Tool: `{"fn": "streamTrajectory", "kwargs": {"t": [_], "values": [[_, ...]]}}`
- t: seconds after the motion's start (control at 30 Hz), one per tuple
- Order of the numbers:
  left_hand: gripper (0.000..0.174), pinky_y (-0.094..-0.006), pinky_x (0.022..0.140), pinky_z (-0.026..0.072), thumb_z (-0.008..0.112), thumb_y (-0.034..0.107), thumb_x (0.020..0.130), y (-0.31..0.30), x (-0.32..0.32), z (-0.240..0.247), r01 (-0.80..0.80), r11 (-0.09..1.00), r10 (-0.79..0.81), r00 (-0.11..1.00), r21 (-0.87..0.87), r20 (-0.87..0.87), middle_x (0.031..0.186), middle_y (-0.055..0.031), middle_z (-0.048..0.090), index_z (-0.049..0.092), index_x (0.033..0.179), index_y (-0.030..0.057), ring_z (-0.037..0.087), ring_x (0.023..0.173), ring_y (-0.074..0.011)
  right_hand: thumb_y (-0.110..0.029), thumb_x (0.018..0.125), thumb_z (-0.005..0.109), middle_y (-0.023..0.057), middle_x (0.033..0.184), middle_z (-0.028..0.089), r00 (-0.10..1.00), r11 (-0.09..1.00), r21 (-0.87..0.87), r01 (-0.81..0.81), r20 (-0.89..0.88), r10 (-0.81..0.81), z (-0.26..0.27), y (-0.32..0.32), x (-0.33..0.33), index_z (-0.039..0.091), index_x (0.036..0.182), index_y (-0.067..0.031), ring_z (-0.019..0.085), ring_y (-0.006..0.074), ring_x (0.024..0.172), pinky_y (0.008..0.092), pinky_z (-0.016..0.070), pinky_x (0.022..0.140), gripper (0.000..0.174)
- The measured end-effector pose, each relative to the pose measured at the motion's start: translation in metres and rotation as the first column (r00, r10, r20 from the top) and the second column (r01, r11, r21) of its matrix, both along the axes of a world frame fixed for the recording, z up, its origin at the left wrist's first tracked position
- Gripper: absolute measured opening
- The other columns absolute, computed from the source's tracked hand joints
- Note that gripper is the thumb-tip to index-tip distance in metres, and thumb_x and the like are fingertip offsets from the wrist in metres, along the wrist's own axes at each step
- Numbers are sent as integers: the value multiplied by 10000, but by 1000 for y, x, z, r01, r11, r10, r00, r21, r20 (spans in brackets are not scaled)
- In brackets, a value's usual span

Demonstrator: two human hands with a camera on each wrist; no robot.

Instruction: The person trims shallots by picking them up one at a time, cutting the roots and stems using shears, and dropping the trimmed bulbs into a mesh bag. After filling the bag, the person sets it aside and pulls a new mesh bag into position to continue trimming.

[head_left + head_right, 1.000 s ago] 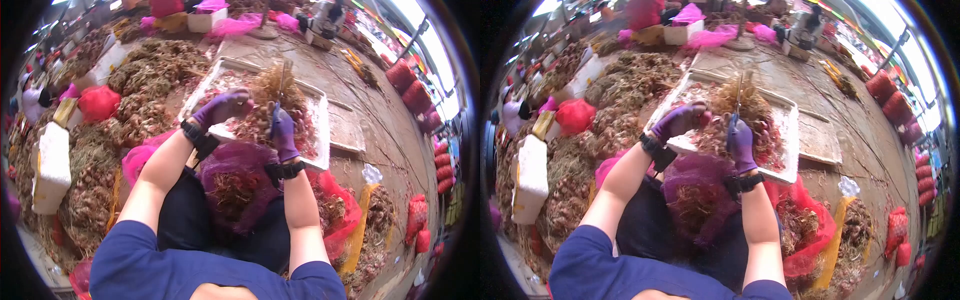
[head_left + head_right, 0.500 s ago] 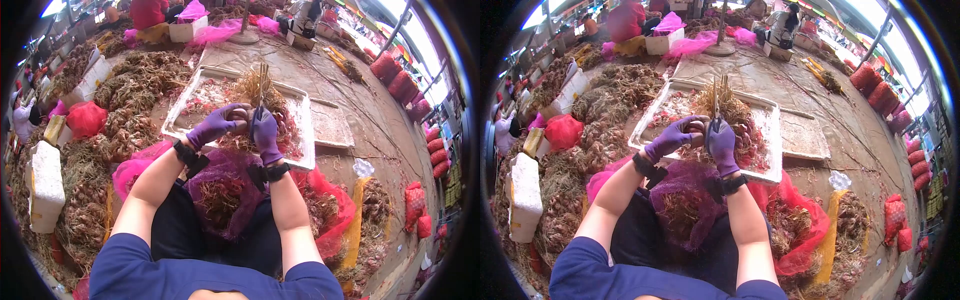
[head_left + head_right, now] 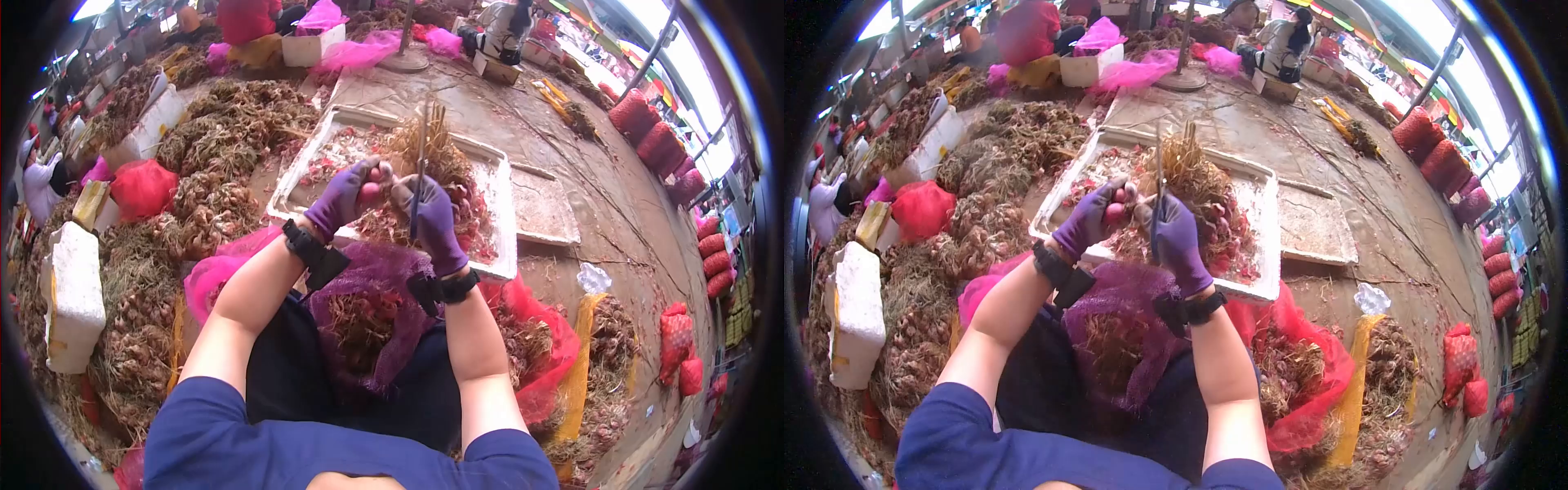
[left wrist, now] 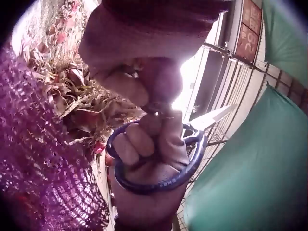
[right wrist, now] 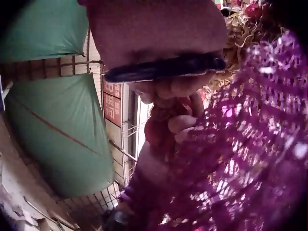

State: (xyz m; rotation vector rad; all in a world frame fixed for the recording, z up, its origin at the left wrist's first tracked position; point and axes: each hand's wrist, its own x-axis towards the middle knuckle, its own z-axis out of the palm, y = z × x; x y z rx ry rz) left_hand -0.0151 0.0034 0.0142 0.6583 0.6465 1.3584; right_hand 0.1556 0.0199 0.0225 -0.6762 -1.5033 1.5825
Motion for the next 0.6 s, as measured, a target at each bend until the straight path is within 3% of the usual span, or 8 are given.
{"fn": "streamTrajectory", "kwargs": {"t": [0.1, 0.13, 0.2, 0.33, 0.43, 0.5, 0.57, 0.6], "values": [[175, -240, 531, 516, 480, 315, 948, 8, -17, -11, 82, 996, -86, 969, 23, 234, 815, 4, 639, 576, 906, 175, 635, 726, -102, -284, 859, 649, 48, 689, 594, 949, 931, 307, 195, 182, -259, -2, 2, -3, 603, 886, -28, 549, 170, 606, 322, 446, 585, 262], [161, -251, 521, 513, 485, 305, 944, 12, -27, -17, 58, 998, -58, 959, 8, 279, 801, 8, 645, 589, 909, 186, 637, 691, -119, -284, 859, 649, 48, 689, 594, 954, 936, 305, 177, 182, -240, -2, 3, 0, 603, 886, -28, 549, 170, 606, 322, 446, 585, 262], [126, -280, 494, 502, 509, 279, 930, 10, -41, -10, 20, 998, -2, 960, -64, 281, 708, 19, 643, 616, 908, 215, 614, 558, -165, -404, 828, 645, 137, 755, 610, 724, 616, 781, 105, 365, -585, 0, 3, 5, 589, 906, -36, 599, 307, 683, 396, 463, 635, 380], [104, -298, 465, 487, 522, 264, 919, 6, -58, 0, -49, 996, 74, 938, -81, 340, 666, 11, 632, 610, 899, 211, 604, 530, -179, -479, 791, 630, 192, 882, 602, 642, 764, 645, -29, 597, -480, -13, 5, 3, 555, 966, -34, 605, 357, 832, 424, 475, 699, 484], [116, -281, 421, 435, 525, 261, 902, 5, -59, 12, -167, 948, 227, 951, -270, 211, 576, 32, 565, 585, 832, 191, 562, 494, -153, -509, 781, 620, 198, 886, 603, 578, 706, 696, -131, 632, -516, -18, -2, -3, 558, 962, -26, 606, 361, 837, 432, 482, 718, 520], [163, -259, 394, 393, 540, 276, 885, 11, -63, 1, -148, 954, 212, 947, -259, 240, 550, 44, 532, 561, 737, 212, 521, 467, -128, -532, 775, 616, 199, 900, 606, 536, 720, 676, -158, 671, -512, -16, -3, -7, 559, 971, -22, 607, 360, 849, 435, 488, 734, 550], [223, -244, 368, 351, 553, 289, 874, 9, -65, 0, 48, 994, -20, 961, -93, 276, 551, 42, 533, 521, 660, 238, 498, 444, -116, -526, 774, 618, 202, 918, 609, 502, 725, 665, -176, 695, -515, -14, -2, -9, 566, 970, -22, 609, 357, 863, 436, 487, 732, 544], [255, -239, 353, 334, 549, 285, 875, 10, -64, 0, -61, 980, 83, 991, -192, 105, 541, 37, 529, 490, 630, 249, 487, 426, -107, -526, 774, 618, 202, 918, 609, 500, 725, 665, -179, 696, -514, -13, -3, -9, 566, 970, -22, 609, 357, 863, 436, 487, 732, 544]]}}
